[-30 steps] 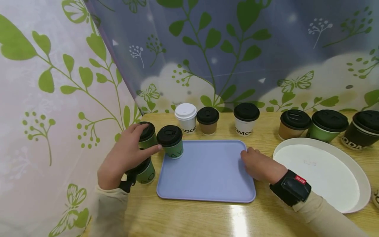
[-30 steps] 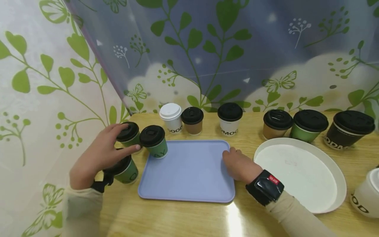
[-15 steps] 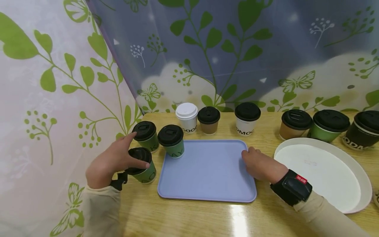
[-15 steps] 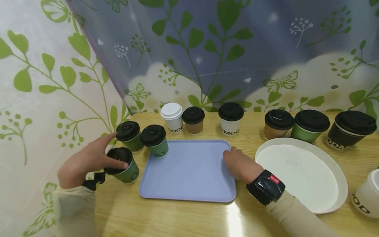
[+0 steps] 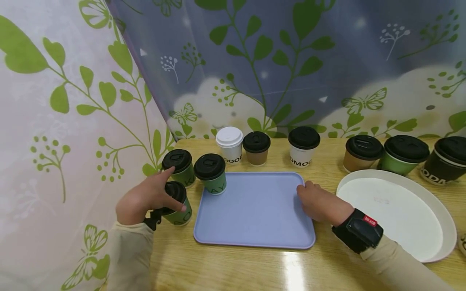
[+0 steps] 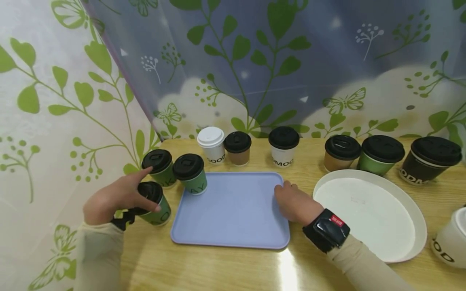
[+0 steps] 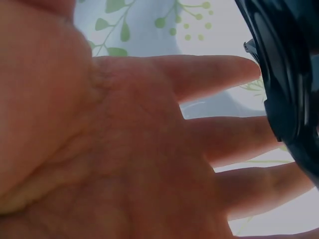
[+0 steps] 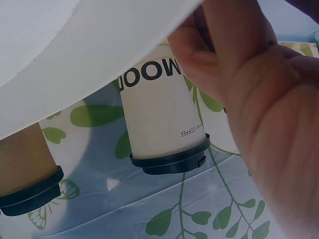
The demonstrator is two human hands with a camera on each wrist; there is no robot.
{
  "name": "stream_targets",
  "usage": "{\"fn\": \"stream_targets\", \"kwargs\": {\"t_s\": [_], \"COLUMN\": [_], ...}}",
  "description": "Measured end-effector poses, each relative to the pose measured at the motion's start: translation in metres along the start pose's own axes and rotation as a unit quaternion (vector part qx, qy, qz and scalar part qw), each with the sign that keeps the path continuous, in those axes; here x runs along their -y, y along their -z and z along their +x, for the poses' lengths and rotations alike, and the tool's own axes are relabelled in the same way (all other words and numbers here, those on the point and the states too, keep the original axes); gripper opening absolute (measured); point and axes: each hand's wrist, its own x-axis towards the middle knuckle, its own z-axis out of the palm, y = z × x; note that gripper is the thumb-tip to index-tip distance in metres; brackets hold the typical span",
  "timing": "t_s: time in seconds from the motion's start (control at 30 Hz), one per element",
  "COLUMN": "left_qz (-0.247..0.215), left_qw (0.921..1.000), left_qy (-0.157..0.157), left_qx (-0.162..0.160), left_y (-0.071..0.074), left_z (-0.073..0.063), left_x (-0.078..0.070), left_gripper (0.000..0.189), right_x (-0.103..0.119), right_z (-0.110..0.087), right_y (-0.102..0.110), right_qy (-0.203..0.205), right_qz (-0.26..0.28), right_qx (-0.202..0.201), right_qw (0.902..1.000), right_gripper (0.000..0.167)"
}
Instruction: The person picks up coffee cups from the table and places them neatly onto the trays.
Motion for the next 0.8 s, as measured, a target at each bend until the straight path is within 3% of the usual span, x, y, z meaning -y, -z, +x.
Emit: {"fn": "stream_targets", "kwargs": {"t_s": [0.23,0.8], "left_qz": [0.021,0.040], "left_qw": [0.9996,0.9991], "left_qy": [0.020,0.010], "left_qx": [0.005,0.003], "left_y": [0.0002,-0.0025], "left_z": [0.0000,-0.0010], "left_x": [-0.0023,-0.0033], "left_gripper": [0.122,0.115], "right_x": [0.0000,-0.0004], "right_z": [-0.0001,-0.0016], "right_y": [-0.0005,-0.0032], "right_qy": [-0.002,0.014], "right_qz": [0.003,-0.023], "right_qx": [-0.001,-0.022], "right_qw": [1.0000,0.9994], "right_gripper": [0.027,0.022]}}
